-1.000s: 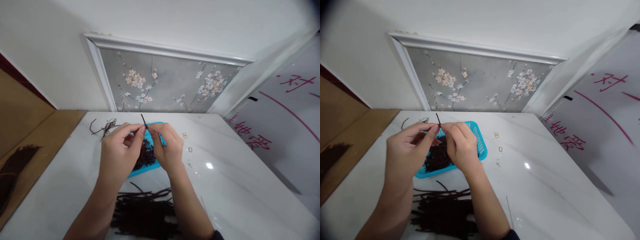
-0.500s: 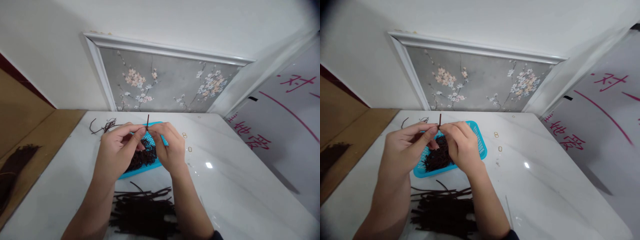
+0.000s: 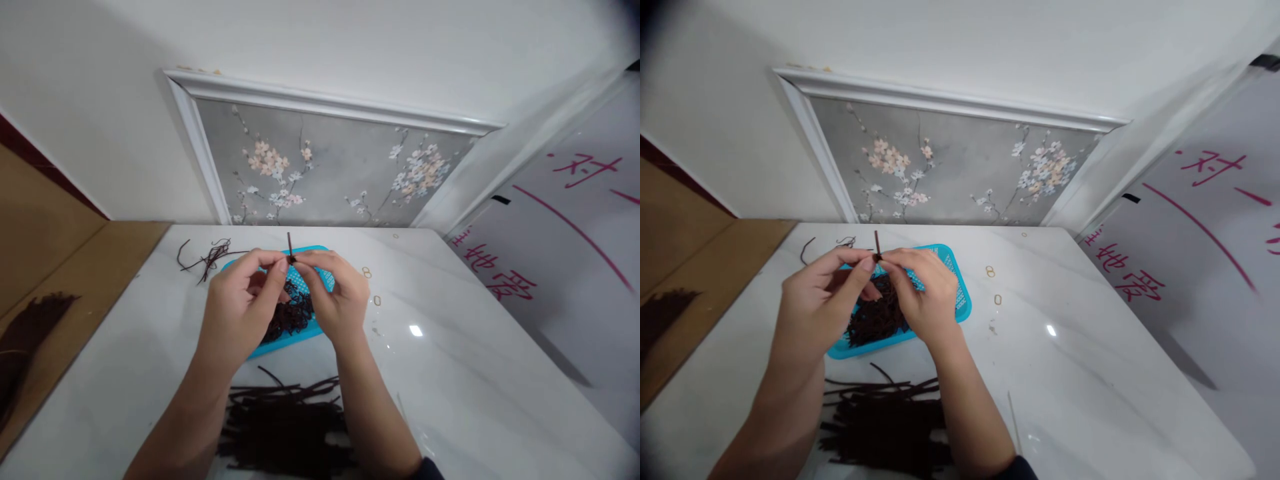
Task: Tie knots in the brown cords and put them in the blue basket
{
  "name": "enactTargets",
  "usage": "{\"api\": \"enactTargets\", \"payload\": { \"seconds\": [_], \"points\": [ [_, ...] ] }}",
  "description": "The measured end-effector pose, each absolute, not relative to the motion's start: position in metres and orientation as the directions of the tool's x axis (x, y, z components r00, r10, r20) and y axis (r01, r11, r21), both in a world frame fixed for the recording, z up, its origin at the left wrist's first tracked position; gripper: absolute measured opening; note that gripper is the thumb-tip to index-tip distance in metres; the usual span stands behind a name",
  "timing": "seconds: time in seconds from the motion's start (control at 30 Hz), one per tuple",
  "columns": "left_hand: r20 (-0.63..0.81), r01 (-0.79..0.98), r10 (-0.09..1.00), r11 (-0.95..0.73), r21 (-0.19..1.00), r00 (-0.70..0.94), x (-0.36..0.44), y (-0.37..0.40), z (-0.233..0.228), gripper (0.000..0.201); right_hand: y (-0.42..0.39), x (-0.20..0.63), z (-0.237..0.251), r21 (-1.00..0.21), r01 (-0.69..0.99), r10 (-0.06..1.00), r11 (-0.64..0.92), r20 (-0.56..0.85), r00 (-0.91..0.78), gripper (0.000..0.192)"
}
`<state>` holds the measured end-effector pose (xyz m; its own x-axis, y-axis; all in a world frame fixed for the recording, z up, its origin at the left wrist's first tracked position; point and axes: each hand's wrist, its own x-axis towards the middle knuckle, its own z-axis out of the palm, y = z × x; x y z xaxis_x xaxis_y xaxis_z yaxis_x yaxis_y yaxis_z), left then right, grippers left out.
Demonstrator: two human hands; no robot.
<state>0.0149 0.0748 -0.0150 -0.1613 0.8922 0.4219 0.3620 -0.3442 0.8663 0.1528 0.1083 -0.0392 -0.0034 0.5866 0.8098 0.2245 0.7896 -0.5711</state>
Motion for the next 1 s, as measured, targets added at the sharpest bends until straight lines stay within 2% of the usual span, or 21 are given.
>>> {"api": "enactTargets", "payload": {
  "seconds": [0.1,0.3,0.37,0.5,0.6,0.7,0.77,0.83,1.0],
  "points": [
    [0.447,0.370,0.875,-0.360,0.856,-0.183,0.019,0.075,-0.018,0.010,0.108,0.152,-0.039,-0.611,0.228,0.613,0.758,0.787,0.071,0.018],
    [0.463,0.375,0.866,-0.373,0.849,-0.187,0.027,0.079,-0.027,0.006,0.107,0.150,-0.040,-0.650,0.335,0.552,0.682,0.758,0.347,0.012],
    [0.485,0.375,0.855,-0.395,0.839,-0.184,0.028,0.081,-0.027,0.006,0.107,0.150,-0.040,-0.647,0.292,0.564,0.704,0.760,0.324,0.014],
    [0.584,0.384,0.793,-0.491,0.782,-0.175,0.026,0.084,-0.026,0.006,0.109,0.150,-0.041,-0.576,0.215,0.550,0.789,0.818,0.171,0.020],
    [0.714,0.470,0.692,-0.597,0.650,-0.107,0.022,0.086,-0.025,0.004,0.109,0.150,-0.042,-0.584,0.219,0.567,0.782,0.812,0.140,0.019],
    [0.814,0.545,0.581,-0.674,0.499,-0.028,0.019,0.088,-0.026,0.008,0.105,0.148,-0.042,-0.644,0.204,0.619,0.738,0.765,0.175,0.014],
    [0.849,0.555,0.528,-0.701,0.447,-0.015,0.020,0.087,-0.026,0.011,0.102,0.145,-0.042,-0.700,0.171,0.668,0.693,0.714,0.210,0.010],
    [0.856,0.564,0.516,-0.695,0.447,-0.043,0.022,0.086,-0.025,0.010,0.100,0.141,-0.043,-0.743,0.109,0.708,0.661,0.665,0.237,0.008],
    [0.797,0.567,0.603,-0.644,0.514,-0.037,0.025,0.083,-0.019,0.006,0.098,0.136,-0.042,-0.739,-0.017,0.716,0.673,0.646,0.265,0.008]
  ]
}}
